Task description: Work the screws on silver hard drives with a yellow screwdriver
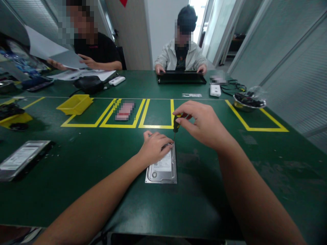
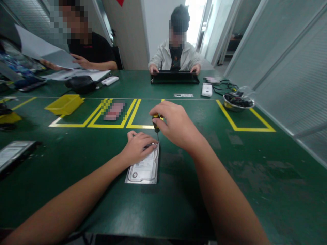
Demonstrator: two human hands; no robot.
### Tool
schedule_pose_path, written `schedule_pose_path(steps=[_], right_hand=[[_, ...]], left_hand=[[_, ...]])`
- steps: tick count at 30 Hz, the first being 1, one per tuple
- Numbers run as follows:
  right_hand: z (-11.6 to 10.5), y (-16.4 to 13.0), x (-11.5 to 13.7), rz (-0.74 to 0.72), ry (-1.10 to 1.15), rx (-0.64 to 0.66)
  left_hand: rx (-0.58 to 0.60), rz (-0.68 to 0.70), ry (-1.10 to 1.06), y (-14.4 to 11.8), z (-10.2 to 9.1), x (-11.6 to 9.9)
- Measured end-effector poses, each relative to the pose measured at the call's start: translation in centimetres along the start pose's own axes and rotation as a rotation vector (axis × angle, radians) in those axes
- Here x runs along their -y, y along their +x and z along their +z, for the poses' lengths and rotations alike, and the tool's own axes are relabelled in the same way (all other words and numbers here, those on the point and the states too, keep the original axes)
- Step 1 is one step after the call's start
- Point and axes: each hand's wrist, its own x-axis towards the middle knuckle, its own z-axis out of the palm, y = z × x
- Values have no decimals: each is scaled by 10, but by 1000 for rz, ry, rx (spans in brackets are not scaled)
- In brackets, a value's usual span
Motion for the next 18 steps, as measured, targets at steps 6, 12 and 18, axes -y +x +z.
schedule_pose_path(steps=[6, 12, 18], right_hand=[[2, 0, 1, 2, -4, -13], [6, 2, 2, 42, -37, -49], [5, 0, 0, 36, -27, -67]], left_hand=[[-8, -6, 3, 0, 1, 0], [-3, -8, 7, 1, 1, 0], [-1, -8, 5, 1, 2, 1]])
